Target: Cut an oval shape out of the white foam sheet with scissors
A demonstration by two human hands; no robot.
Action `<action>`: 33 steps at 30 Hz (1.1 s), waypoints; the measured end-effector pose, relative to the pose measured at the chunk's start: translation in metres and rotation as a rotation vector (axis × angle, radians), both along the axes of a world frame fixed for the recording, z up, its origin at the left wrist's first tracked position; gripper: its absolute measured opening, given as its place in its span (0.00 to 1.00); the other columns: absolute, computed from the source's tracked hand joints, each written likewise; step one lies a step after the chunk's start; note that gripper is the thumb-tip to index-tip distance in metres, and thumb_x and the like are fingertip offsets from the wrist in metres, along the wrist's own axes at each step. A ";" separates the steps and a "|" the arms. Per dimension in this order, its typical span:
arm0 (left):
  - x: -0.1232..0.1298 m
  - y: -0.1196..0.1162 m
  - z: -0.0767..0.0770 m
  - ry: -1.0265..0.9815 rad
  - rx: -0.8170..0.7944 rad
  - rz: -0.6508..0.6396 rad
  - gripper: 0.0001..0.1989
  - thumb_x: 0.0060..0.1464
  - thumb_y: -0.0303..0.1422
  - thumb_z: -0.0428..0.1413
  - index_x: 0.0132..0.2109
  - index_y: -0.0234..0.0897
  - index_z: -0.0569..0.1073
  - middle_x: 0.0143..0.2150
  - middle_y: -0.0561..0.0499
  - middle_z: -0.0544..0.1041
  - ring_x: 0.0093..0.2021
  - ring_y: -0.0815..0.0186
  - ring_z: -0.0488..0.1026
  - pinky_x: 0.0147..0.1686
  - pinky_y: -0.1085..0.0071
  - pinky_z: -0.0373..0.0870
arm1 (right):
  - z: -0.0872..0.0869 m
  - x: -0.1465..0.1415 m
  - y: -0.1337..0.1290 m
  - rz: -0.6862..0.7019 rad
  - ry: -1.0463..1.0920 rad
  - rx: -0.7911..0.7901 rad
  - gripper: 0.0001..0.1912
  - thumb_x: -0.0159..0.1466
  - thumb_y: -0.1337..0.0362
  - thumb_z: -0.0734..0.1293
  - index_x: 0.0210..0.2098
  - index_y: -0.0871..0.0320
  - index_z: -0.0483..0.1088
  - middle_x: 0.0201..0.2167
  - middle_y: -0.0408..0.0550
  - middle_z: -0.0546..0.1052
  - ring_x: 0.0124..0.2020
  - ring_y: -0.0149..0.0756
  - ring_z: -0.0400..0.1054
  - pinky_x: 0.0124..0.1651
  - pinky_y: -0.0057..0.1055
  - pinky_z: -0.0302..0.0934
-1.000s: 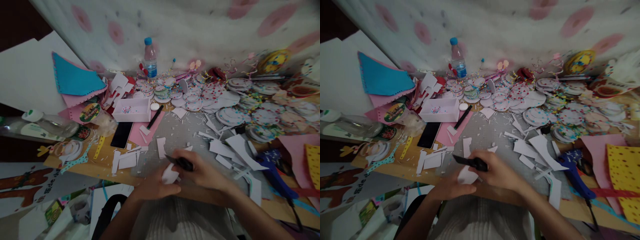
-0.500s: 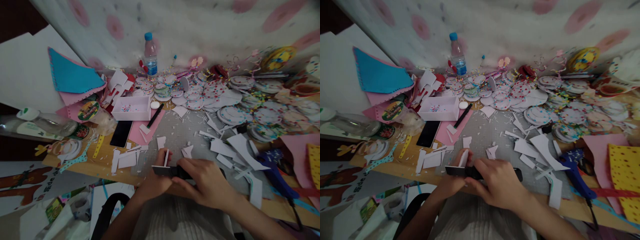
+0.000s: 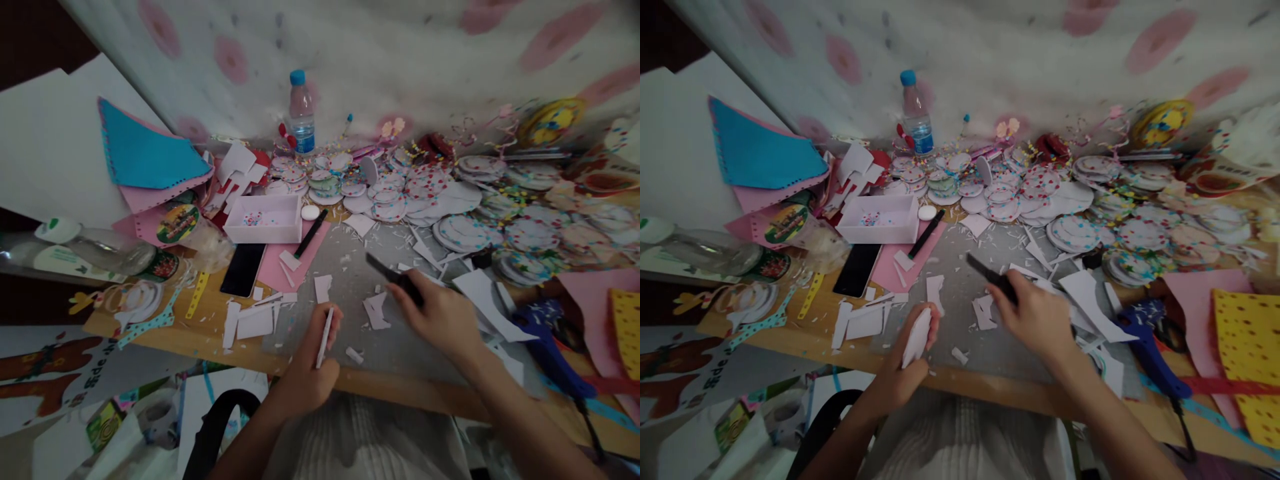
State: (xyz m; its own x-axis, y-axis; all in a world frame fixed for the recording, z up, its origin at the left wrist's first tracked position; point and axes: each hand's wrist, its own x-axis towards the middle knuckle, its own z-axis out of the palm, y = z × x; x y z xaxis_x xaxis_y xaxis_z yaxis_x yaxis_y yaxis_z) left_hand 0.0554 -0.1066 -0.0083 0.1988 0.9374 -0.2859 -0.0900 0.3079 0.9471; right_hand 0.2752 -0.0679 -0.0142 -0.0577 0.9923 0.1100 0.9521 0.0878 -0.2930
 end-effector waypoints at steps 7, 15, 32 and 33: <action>0.001 0.008 -0.009 -0.513 -0.296 -0.063 0.22 0.41 0.28 0.56 0.47 0.31 0.75 0.39 0.43 0.76 0.35 0.62 0.72 0.35 0.70 0.67 | -0.006 0.005 0.003 0.028 0.392 -0.177 0.20 0.66 0.46 0.55 0.33 0.54 0.65 0.18 0.42 0.71 0.21 0.37 0.67 0.25 0.29 0.52; -0.024 0.004 -0.006 -0.355 -0.412 0.197 0.16 0.48 0.34 0.61 0.44 0.31 0.78 0.49 0.40 0.78 0.44 0.55 0.77 0.44 0.64 0.73 | -0.033 0.011 -0.004 -0.143 0.434 -0.225 0.20 0.58 0.45 0.65 0.34 0.57 0.67 0.28 0.47 0.75 0.28 0.40 0.70 0.32 0.32 0.60; -0.064 -0.043 -0.013 -0.203 -0.320 0.561 0.29 0.38 0.32 0.67 0.51 0.31 0.73 0.36 0.43 0.82 0.40 0.52 0.80 0.39 0.65 0.77 | -0.038 -0.051 0.000 -0.047 0.214 -0.209 0.10 0.61 0.59 0.64 0.38 0.59 0.69 0.29 0.48 0.77 0.29 0.38 0.72 0.27 0.27 0.54; -0.066 -0.044 -0.013 -0.198 -0.317 0.563 0.30 0.38 0.33 0.67 0.51 0.30 0.72 0.35 0.43 0.82 0.40 0.52 0.80 0.39 0.65 0.77 | -0.036 -0.058 0.003 -0.029 0.222 -0.212 0.10 0.61 0.59 0.64 0.37 0.59 0.69 0.29 0.48 0.77 0.30 0.37 0.72 0.27 0.27 0.55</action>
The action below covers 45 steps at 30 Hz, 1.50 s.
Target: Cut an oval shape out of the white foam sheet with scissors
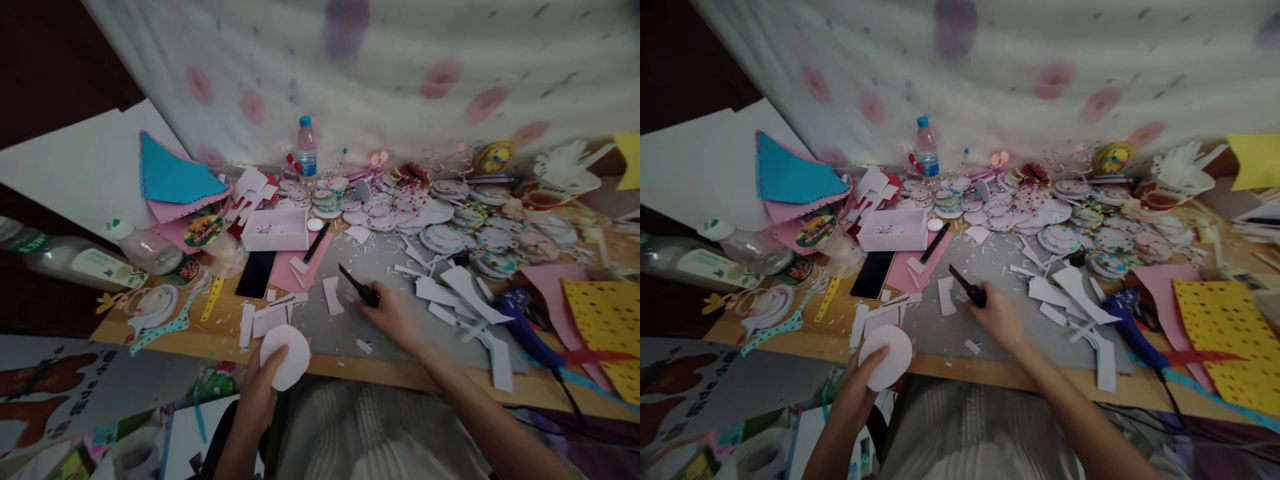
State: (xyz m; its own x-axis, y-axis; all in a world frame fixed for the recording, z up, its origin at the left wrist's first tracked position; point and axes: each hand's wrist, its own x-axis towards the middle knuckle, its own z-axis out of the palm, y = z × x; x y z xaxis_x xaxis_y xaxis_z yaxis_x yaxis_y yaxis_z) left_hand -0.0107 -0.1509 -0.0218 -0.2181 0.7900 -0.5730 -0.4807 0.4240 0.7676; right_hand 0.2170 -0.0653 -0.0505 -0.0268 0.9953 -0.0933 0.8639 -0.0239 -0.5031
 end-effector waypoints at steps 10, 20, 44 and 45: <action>-0.017 -0.021 0.000 0.031 -0.031 0.053 0.26 0.39 0.33 0.67 0.49 0.34 0.74 0.38 0.44 0.82 0.43 0.55 0.79 0.40 0.70 0.75 | 0.014 -0.078 0.006 0.054 -0.146 0.032 0.09 0.64 0.61 0.63 0.42 0.57 0.68 0.43 0.56 0.72 0.38 0.43 0.72 0.31 0.30 0.58; -0.013 -0.027 -0.020 0.093 -0.037 -0.053 0.29 0.40 0.38 0.66 0.52 0.35 0.74 0.46 0.43 0.80 0.52 0.52 0.74 0.48 0.66 0.72 | 0.011 -0.082 0.005 -0.079 -0.178 -0.031 0.15 0.64 0.60 0.64 0.46 0.63 0.63 0.44 0.61 0.71 0.42 0.46 0.73 0.37 0.33 0.63; 0.014 0.004 -0.005 0.073 -0.104 -0.106 0.27 0.39 0.34 0.65 0.49 0.32 0.75 0.39 0.42 0.82 0.45 0.52 0.78 0.44 0.65 0.75 | -0.021 0.083 0.013 -0.243 -0.028 0.016 0.19 0.57 0.51 0.67 0.40 0.60 0.68 0.33 0.54 0.78 0.35 0.46 0.72 0.32 0.32 0.58; 0.013 0.005 -0.005 0.075 -0.111 -0.103 0.27 0.39 0.34 0.65 0.49 0.32 0.75 0.40 0.42 0.82 0.46 0.52 0.78 0.44 0.65 0.75 | -0.022 0.081 0.013 -0.241 -0.030 0.024 0.20 0.57 0.52 0.67 0.42 0.59 0.67 0.35 0.54 0.78 0.37 0.46 0.72 0.33 0.31 0.59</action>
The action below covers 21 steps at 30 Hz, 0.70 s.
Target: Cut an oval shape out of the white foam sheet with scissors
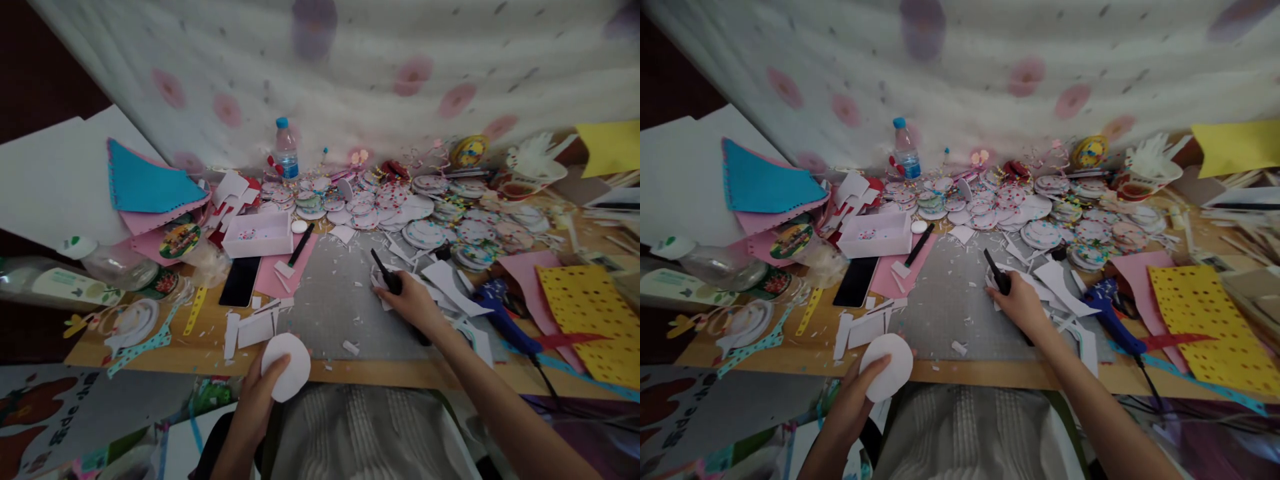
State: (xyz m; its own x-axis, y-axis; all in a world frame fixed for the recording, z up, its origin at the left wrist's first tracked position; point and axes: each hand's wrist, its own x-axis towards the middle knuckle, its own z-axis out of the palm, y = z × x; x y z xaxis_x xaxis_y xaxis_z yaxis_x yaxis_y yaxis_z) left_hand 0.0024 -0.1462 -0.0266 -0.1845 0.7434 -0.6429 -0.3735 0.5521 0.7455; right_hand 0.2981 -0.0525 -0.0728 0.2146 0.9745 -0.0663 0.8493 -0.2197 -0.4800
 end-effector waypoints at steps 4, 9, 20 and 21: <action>-0.005 0.002 -0.001 -0.008 -0.020 0.033 0.26 0.38 0.33 0.65 0.48 0.32 0.75 0.40 0.42 0.82 0.45 0.50 0.78 0.44 0.62 0.76 | 0.001 -0.007 0.002 -0.004 -0.036 0.000 0.18 0.59 0.52 0.65 0.42 0.59 0.68 0.34 0.55 0.78 0.37 0.48 0.73 0.32 0.32 0.58; -0.012 0.006 -0.004 -0.022 -0.041 0.046 0.26 0.37 0.33 0.65 0.48 0.32 0.76 0.38 0.42 0.82 0.46 0.50 0.78 0.45 0.63 0.75 | 0.012 -0.018 0.007 0.012 -0.080 -0.033 0.13 0.60 0.55 0.65 0.36 0.59 0.69 0.30 0.54 0.78 0.32 0.48 0.73 0.29 0.31 0.53; -0.028 0.002 -0.017 0.045 -0.046 0.074 0.29 0.37 0.37 0.66 0.50 0.34 0.74 0.42 0.43 0.81 0.47 0.52 0.77 0.44 0.65 0.74 | 0.017 -0.137 0.022 0.236 0.090 0.010 0.06 0.59 0.62 0.66 0.34 0.58 0.68 0.32 0.51 0.78 0.32 0.39 0.72 0.30 0.27 0.54; -0.028 0.000 -0.014 0.036 -0.038 0.068 0.30 0.37 0.37 0.66 0.50 0.33 0.74 0.41 0.42 0.81 0.47 0.51 0.77 0.44 0.65 0.74 | 0.018 -0.142 0.023 0.254 0.113 0.017 0.06 0.59 0.62 0.67 0.34 0.58 0.67 0.32 0.50 0.78 0.32 0.38 0.72 0.30 0.27 0.54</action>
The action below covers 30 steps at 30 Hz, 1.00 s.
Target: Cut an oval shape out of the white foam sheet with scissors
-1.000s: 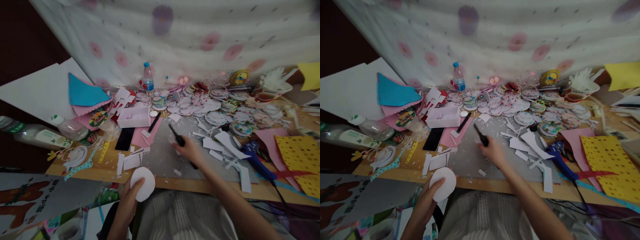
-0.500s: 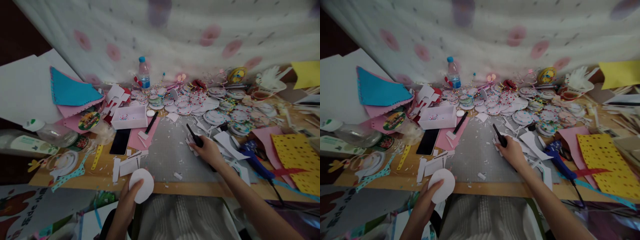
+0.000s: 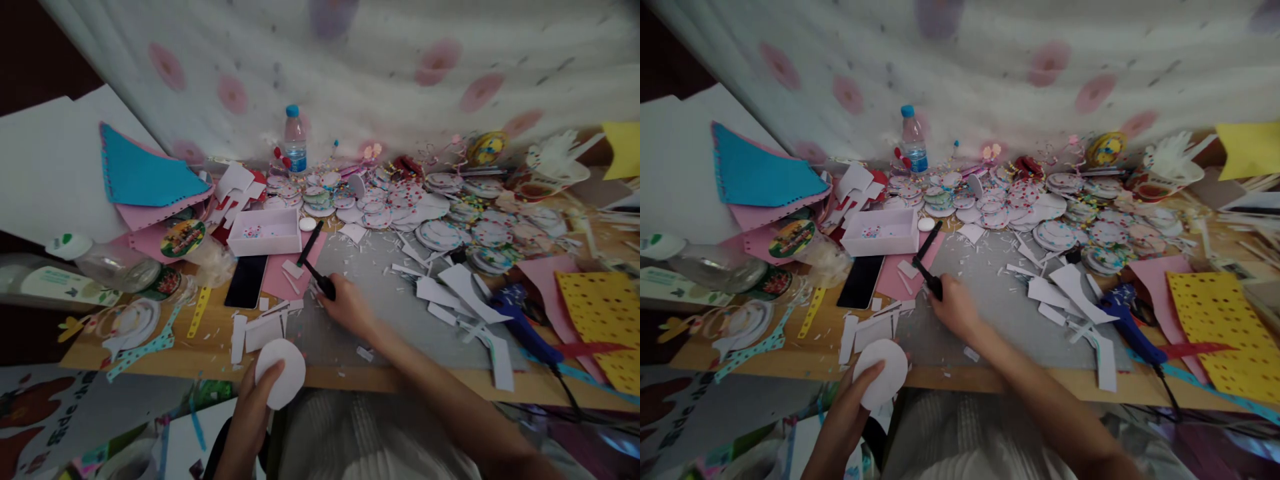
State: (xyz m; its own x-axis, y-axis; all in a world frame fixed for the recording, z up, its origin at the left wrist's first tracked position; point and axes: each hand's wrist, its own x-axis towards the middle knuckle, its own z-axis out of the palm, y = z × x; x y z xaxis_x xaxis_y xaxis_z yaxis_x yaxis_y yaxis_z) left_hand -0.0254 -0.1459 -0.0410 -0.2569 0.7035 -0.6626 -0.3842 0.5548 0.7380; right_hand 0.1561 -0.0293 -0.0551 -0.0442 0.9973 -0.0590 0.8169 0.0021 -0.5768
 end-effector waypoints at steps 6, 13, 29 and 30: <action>-0.007 -0.003 0.010 0.030 0.018 0.029 0.24 0.38 0.37 0.65 0.45 0.36 0.76 0.38 0.46 0.82 0.47 0.51 0.77 0.42 0.67 0.76 | 0.010 0.065 -0.024 -0.137 0.011 0.027 0.11 0.60 0.54 0.62 0.35 0.56 0.64 0.27 0.47 0.74 0.27 0.38 0.68 0.27 0.28 0.52; -0.022 0.008 0.003 0.063 0.059 0.040 0.22 0.39 0.34 0.64 0.45 0.36 0.76 0.44 0.49 0.81 0.50 0.56 0.75 0.38 0.74 0.75 | -0.003 0.121 -0.095 -0.375 -0.141 -0.035 0.14 0.59 0.50 0.60 0.29 0.54 0.59 0.19 0.49 0.70 0.22 0.45 0.66 0.24 0.31 0.48; -0.042 -0.027 0.018 0.143 0.047 0.117 0.26 0.37 0.35 0.67 0.47 0.42 0.75 0.44 0.53 0.81 0.51 0.55 0.74 0.44 0.72 0.75 | 0.012 -0.042 -0.053 0.014 0.147 -0.186 0.17 0.66 0.59 0.64 0.52 0.58 0.66 0.51 0.51 0.71 0.46 0.39 0.70 0.46 0.43 0.68; -0.041 -0.028 0.019 0.167 0.063 0.121 0.27 0.36 0.36 0.68 0.48 0.42 0.75 0.43 0.53 0.81 0.48 0.56 0.75 0.42 0.73 0.75 | 0.013 -0.040 -0.049 0.015 0.172 -0.177 0.16 0.66 0.59 0.64 0.52 0.59 0.66 0.50 0.51 0.71 0.45 0.39 0.70 0.45 0.43 0.67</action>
State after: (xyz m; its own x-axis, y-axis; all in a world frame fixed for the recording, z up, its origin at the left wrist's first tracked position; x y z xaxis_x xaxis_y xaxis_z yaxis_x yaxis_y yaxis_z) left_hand -0.0665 -0.1736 -0.0225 -0.4448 0.6997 -0.5590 -0.3146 0.4623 0.8290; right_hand 0.1158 -0.0785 -0.0420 -0.0835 0.9711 -0.2235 0.7075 -0.1002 -0.6996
